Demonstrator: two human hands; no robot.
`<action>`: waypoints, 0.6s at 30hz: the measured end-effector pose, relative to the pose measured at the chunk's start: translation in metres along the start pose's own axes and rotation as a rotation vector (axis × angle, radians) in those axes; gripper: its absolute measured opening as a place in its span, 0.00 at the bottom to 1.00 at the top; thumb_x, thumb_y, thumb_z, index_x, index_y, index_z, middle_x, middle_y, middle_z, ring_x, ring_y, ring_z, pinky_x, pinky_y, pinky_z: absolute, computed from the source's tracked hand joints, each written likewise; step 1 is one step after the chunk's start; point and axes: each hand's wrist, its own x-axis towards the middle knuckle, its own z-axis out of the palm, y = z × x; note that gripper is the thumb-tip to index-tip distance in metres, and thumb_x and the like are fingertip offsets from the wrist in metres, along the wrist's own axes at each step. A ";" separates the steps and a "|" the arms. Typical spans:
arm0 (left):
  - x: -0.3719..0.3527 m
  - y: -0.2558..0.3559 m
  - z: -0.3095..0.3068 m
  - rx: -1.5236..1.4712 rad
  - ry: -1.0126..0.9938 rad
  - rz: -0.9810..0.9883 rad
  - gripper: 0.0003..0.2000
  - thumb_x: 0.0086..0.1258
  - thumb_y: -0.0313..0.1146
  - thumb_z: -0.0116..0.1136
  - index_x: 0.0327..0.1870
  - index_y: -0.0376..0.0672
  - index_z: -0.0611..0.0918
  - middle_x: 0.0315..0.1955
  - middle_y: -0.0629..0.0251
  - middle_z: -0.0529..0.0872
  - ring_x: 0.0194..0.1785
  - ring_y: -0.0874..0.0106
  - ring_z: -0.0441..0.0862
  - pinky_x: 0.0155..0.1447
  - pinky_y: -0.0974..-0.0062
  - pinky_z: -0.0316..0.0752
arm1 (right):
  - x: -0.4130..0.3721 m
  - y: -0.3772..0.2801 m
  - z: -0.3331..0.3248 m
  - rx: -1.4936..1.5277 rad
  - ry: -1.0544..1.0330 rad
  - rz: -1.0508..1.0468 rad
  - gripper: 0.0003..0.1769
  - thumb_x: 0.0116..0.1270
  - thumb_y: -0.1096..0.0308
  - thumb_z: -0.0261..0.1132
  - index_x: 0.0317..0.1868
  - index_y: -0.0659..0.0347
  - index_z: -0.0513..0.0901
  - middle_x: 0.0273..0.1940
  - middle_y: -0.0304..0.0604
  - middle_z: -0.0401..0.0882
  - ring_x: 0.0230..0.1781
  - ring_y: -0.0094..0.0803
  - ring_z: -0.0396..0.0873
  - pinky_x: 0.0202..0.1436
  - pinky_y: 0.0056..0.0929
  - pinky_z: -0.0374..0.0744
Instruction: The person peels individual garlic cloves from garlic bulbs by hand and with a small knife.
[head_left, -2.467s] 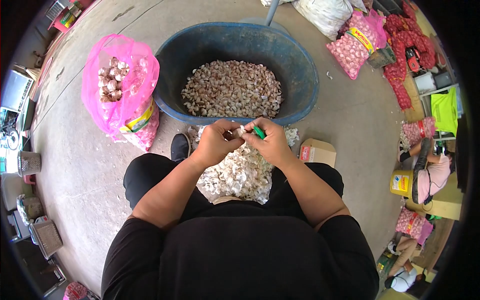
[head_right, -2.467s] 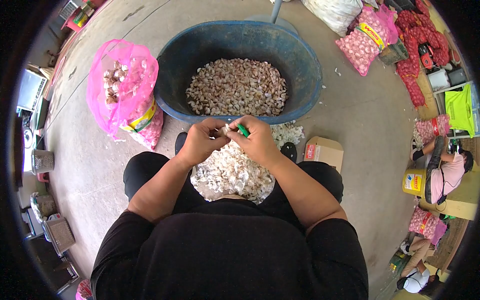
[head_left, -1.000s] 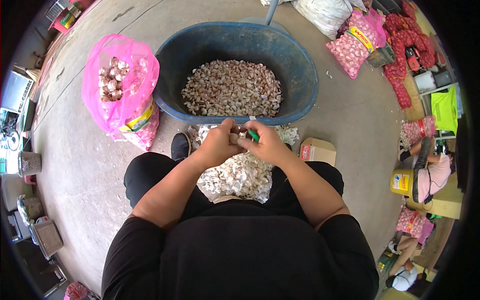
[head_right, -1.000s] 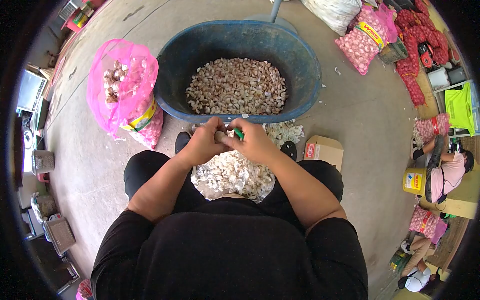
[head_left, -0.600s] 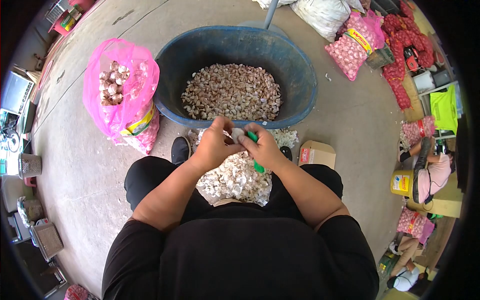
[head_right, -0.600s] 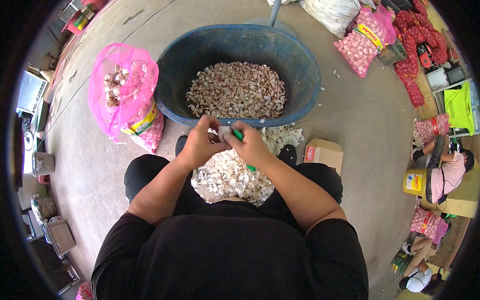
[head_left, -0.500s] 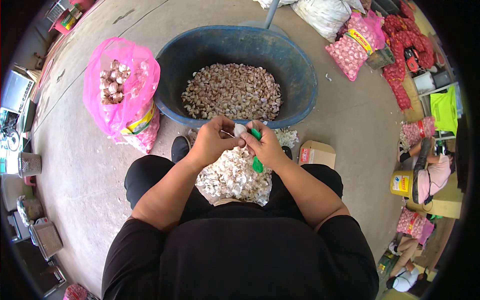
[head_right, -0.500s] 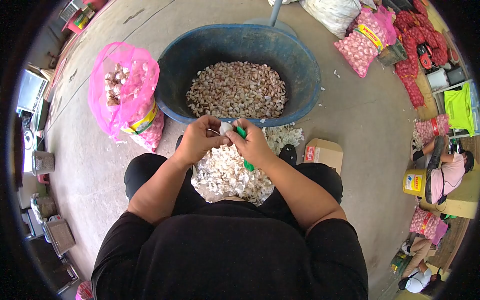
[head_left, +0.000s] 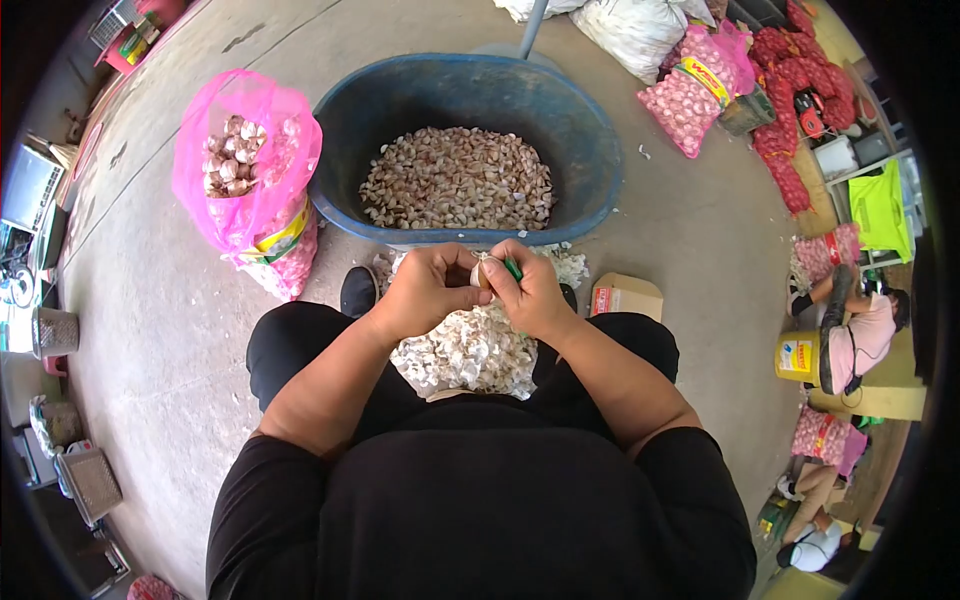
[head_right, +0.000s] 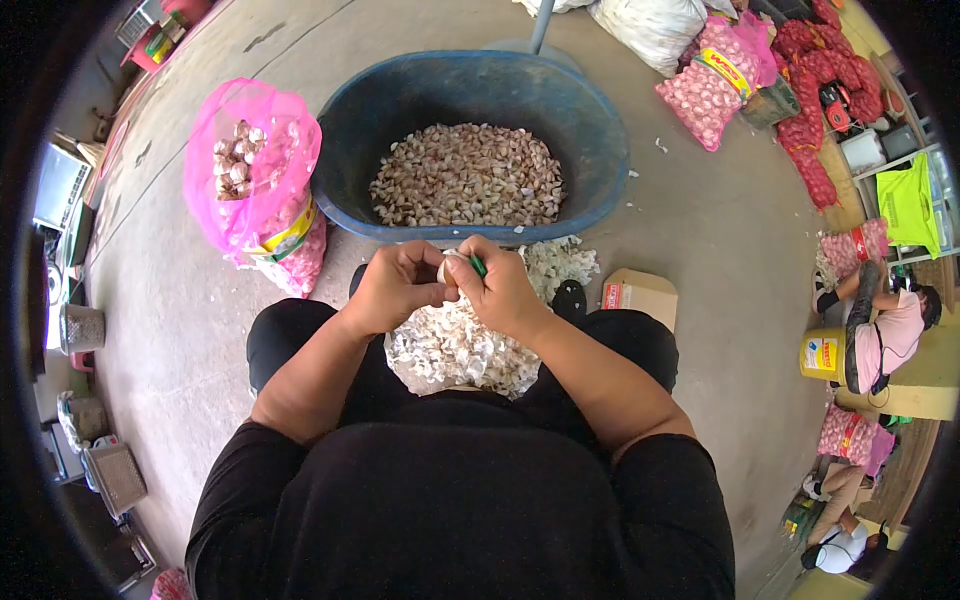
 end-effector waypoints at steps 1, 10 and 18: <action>-0.002 0.003 0.000 -0.047 -0.014 0.003 0.11 0.55 0.22 0.60 0.37 0.33 0.73 0.29 0.65 0.78 0.33 0.77 0.78 0.35 0.82 0.74 | -0.001 -0.001 -0.001 0.029 -0.001 -0.006 0.11 0.63 0.63 0.58 0.29 0.62 0.70 0.14 0.36 0.66 0.15 0.21 0.63 0.20 0.21 0.65; -0.006 0.005 -0.001 -0.570 0.219 -0.389 0.08 0.67 0.30 0.41 0.42 0.40 0.71 0.32 0.64 0.76 0.35 0.74 0.77 0.33 0.82 0.73 | -0.004 -0.035 -0.018 0.222 0.005 0.400 0.16 0.66 0.56 0.52 0.32 0.62 0.72 0.15 0.34 0.68 0.12 0.18 0.64 0.16 0.16 0.64; 0.055 -0.032 -0.019 -0.589 0.270 -0.397 0.15 0.68 0.33 0.40 0.51 0.33 0.65 0.36 0.53 0.76 0.38 0.63 0.76 0.41 0.72 0.75 | -0.002 -0.004 -0.025 0.234 0.053 0.431 0.22 0.66 0.52 0.50 0.46 0.63 0.72 0.20 0.41 0.72 0.11 0.16 0.61 0.15 0.15 0.62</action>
